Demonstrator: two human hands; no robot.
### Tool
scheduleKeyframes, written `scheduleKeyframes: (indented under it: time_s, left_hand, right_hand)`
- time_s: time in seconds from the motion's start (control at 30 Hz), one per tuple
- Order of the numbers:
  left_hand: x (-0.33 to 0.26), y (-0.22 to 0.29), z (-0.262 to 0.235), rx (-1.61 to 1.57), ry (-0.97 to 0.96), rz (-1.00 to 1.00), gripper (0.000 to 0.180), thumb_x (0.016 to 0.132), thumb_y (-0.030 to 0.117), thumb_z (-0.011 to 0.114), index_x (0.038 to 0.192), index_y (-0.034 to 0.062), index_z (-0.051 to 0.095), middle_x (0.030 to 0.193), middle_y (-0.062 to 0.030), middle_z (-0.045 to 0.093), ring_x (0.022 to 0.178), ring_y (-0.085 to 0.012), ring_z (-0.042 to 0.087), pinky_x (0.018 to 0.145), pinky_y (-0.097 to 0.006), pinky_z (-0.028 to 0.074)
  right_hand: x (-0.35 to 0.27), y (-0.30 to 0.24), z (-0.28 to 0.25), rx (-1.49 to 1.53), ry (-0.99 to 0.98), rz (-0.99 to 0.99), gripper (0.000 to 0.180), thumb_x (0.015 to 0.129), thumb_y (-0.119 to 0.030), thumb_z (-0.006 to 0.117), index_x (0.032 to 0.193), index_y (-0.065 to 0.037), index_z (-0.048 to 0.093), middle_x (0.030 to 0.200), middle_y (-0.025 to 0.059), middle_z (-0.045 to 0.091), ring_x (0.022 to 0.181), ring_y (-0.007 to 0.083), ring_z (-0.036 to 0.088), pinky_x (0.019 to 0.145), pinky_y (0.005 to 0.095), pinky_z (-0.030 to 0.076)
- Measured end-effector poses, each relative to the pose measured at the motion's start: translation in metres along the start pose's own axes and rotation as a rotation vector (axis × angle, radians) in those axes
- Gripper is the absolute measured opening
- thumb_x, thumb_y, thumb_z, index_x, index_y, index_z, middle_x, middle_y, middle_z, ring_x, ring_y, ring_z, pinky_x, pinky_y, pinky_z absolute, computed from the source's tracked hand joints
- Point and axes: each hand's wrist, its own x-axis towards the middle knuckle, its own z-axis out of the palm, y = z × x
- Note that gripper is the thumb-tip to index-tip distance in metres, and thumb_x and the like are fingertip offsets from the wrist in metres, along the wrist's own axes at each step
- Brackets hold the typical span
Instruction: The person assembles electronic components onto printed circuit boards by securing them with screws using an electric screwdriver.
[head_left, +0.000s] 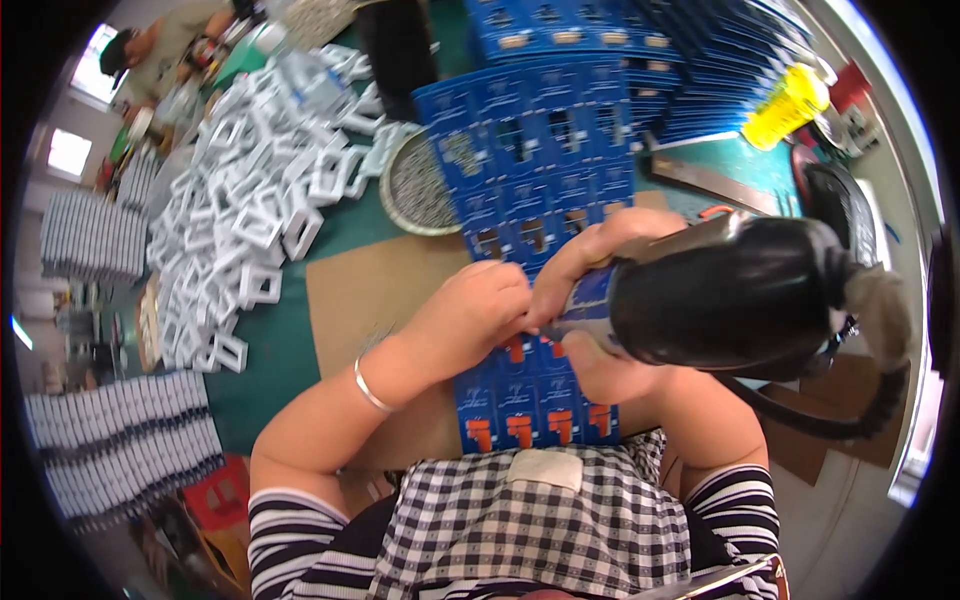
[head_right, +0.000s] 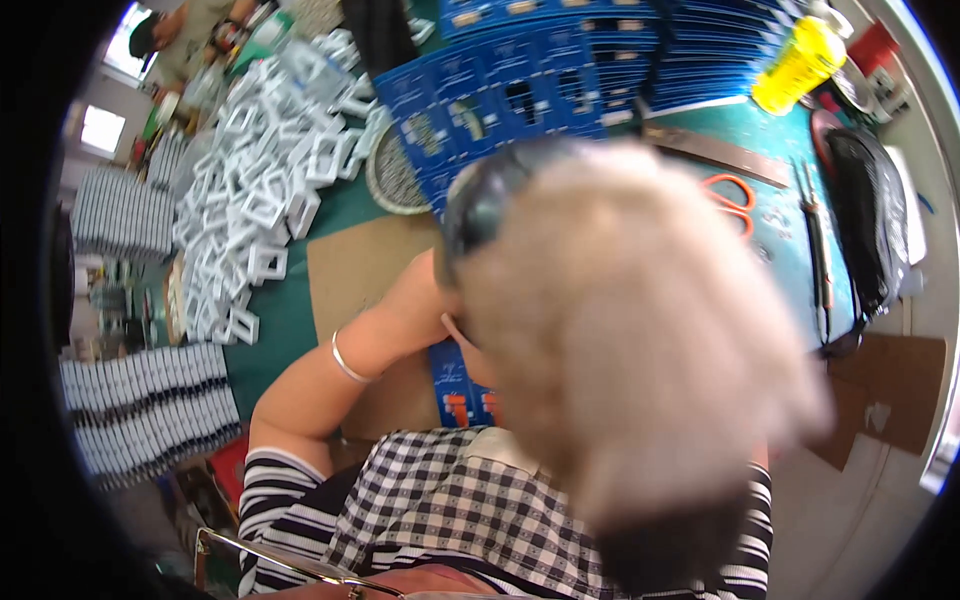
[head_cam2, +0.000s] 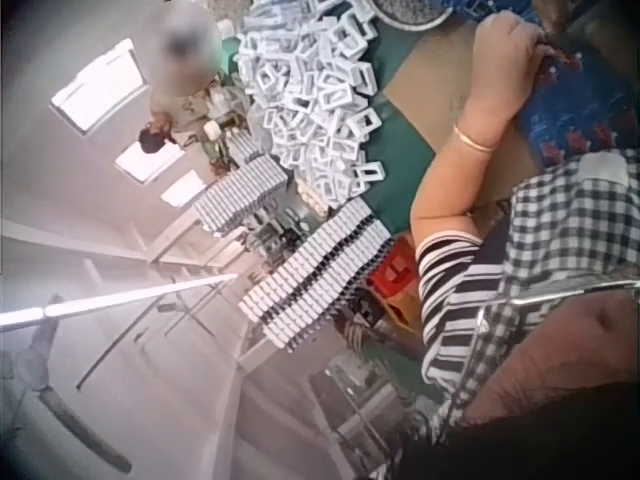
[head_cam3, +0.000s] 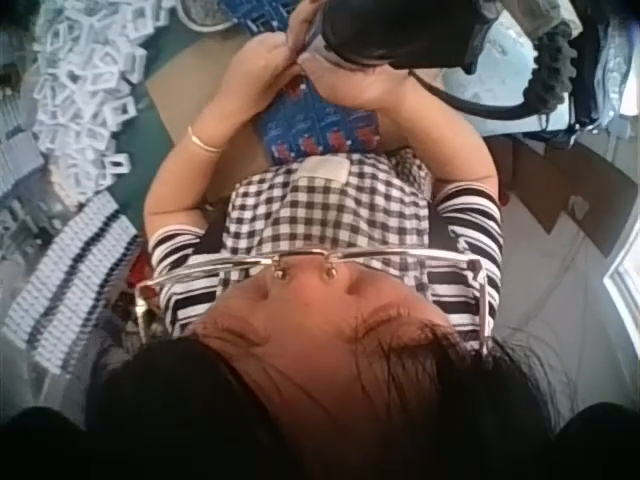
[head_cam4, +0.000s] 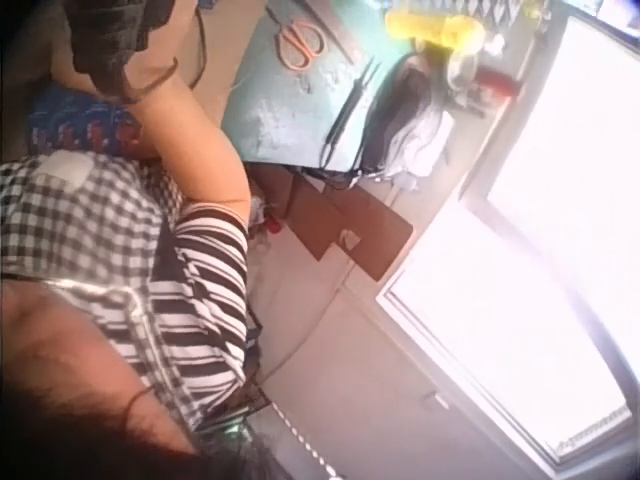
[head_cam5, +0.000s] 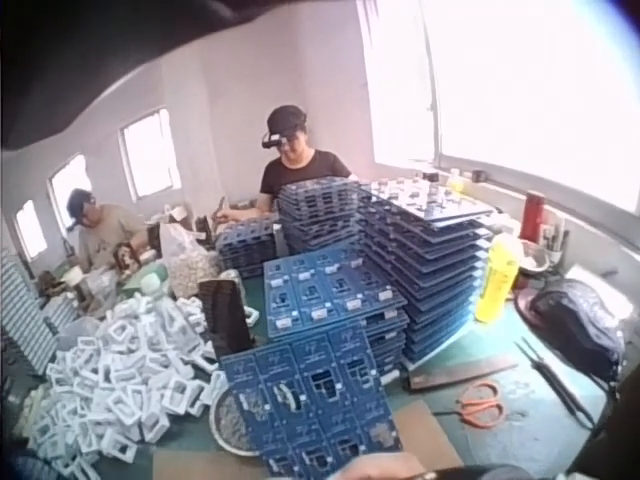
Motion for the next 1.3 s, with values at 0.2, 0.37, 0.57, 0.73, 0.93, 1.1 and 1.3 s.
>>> scheduleKeyframes:
  time_s: [0.2,0.37,0.57,0.73,0.93,1.1,1.3]
  left_hand:
    - [-0.018,-0.002,-0.042,0.122,0.144,0.028,0.017,0.074,0.010,0.072,0.090,0.0076,0.065,0.086,-0.0070,0.060,0.083,-0.0288,0.059,0.074,-0.038,0.049]
    - [-0.063,0.013,-0.064,0.525,0.002,-0.076,0.009,0.076,0.015,0.071,0.082,0.0124,0.065,0.078,-0.0023,0.057,0.076,-0.0231,0.056,0.067,-0.037,0.044]
    - [-0.096,0.027,-0.048,0.704,-0.032,-0.081,0.014,0.068,0.013,0.075,0.080,0.0148,0.069,0.076,0.0024,0.058,0.074,-0.0177,0.054,0.064,-0.032,0.040]
    - [-0.096,0.028,-0.042,0.843,-0.070,-0.040,0.014,0.066,0.013,0.073,0.080,0.0157,0.069,0.076,0.0031,0.058,0.075,-0.0165,0.054,0.065,-0.031,0.040]
    - [-0.090,0.029,-0.039,0.906,-0.082,-0.038,0.014,0.066,0.013,0.071,0.078,0.0146,0.064,0.076,0.0007,0.056,0.072,-0.0179,0.053,0.065,-0.033,0.040]
    - [-0.091,0.028,-0.040,0.889,-0.034,-0.084,0.015,0.066,0.012,0.068,0.075,0.0115,0.057,0.074,-0.0026,0.052,0.071,-0.0207,0.053,0.064,-0.034,0.040]
    - [-0.096,0.025,-0.050,0.715,0.052,-0.198,0.014,0.067,0.006,0.066,0.077,0.0084,0.056,0.071,-0.0075,0.057,0.066,-0.0266,0.058,0.061,-0.038,0.045]
  right_hand:
    - [0.010,0.002,0.023,-0.006,0.011,0.115,0.053,0.066,-0.002,0.063,0.114,-0.003,0.042,0.076,0.0120,0.062,0.064,0.0176,0.063,0.057,0.0273,0.053]
    - [0.008,0.005,0.027,0.022,0.091,0.152,0.050,0.071,-0.006,0.064,0.117,-0.004,0.044,0.082,0.0115,0.061,0.067,0.0192,0.062,0.067,0.0325,0.052]
    - [0.000,0.012,0.010,0.262,0.131,0.140,0.054,0.079,-0.013,0.070,0.122,-0.004,0.039,0.084,0.0118,0.060,0.071,0.0191,0.063,0.067,0.0320,0.054]
    - [-0.012,-0.001,0.005,0.248,0.233,0.133,0.058,0.081,-0.020,0.074,0.124,-0.006,0.038,0.085,0.0122,0.060,0.074,0.0222,0.063,0.069,0.0361,0.055]
    - [-0.021,-0.028,0.002,0.353,0.352,0.103,0.064,0.080,-0.026,0.078,0.126,-0.009,0.036,0.083,0.0121,0.060,0.077,0.0266,0.064,0.074,0.0413,0.055]
    - [-0.030,-0.038,-0.012,0.301,0.396,0.032,0.065,0.081,-0.026,0.077,0.127,-0.009,0.034,0.084,0.0125,0.059,0.076,0.0266,0.064,0.073,0.0405,0.055]
    - [-0.041,-0.041,-0.027,0.316,0.445,-0.066,0.063,0.083,-0.027,0.074,0.128,-0.008,0.034,0.085,0.0126,0.058,0.076,0.0258,0.064,0.071,0.0401,0.054]
